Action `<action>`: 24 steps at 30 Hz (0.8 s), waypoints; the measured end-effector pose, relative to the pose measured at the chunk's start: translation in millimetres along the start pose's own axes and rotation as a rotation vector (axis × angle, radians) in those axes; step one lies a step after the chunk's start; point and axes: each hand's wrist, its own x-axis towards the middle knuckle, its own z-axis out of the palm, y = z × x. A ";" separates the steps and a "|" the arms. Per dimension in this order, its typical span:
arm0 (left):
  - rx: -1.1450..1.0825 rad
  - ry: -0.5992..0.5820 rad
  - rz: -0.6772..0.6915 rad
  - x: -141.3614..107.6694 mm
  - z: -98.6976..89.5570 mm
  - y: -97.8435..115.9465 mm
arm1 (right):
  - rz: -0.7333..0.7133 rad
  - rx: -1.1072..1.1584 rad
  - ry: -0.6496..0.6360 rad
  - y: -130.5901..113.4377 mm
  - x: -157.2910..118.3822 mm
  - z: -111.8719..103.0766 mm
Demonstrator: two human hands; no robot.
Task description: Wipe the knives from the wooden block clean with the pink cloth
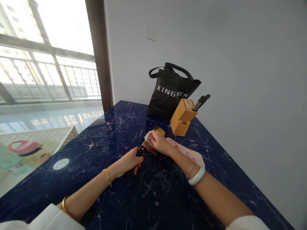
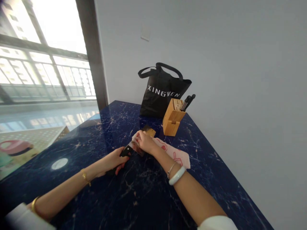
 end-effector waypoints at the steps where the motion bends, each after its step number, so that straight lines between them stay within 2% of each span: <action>1: -0.005 -0.005 -0.001 -0.3 -0.4 0.1 | 0.024 -0.027 0.028 6.3 6.9 -0.5; 5: -0.024 -0.001 -0.007 -1.7 -1.6 0.3 | 0.082 -0.103 0.048 12.0 24.1 1.0; 10: -0.040 0.009 0.016 0.9 -1.6 -1.9 | -0.052 -0.030 -0.063 -18.4 3.9 10.1; 12: -0.031 0.014 0.026 1.5 -0.9 -1.8 | -0.085 -0.009 -0.089 -22.7 -1.5 11.1; 15: -0.033 0.027 0.017 -0.3 0.5 0.4 | -0.067 -0.042 -0.075 -11.7 8.1 6.8; 18: -0.033 0.027 0.006 -2.9 1.6 1.9 | 0.039 -0.139 -0.022 2.2 25.8 1.9; 20: -0.039 0.029 -0.003 -2.6 1.9 0.3 | 0.070 -0.184 -0.012 2.4 31.0 2.8; 24: -0.060 0.049 -0.009 3.1 1.9 -6.8 | -0.074 -0.166 -0.061 -10.6 21.8 12.3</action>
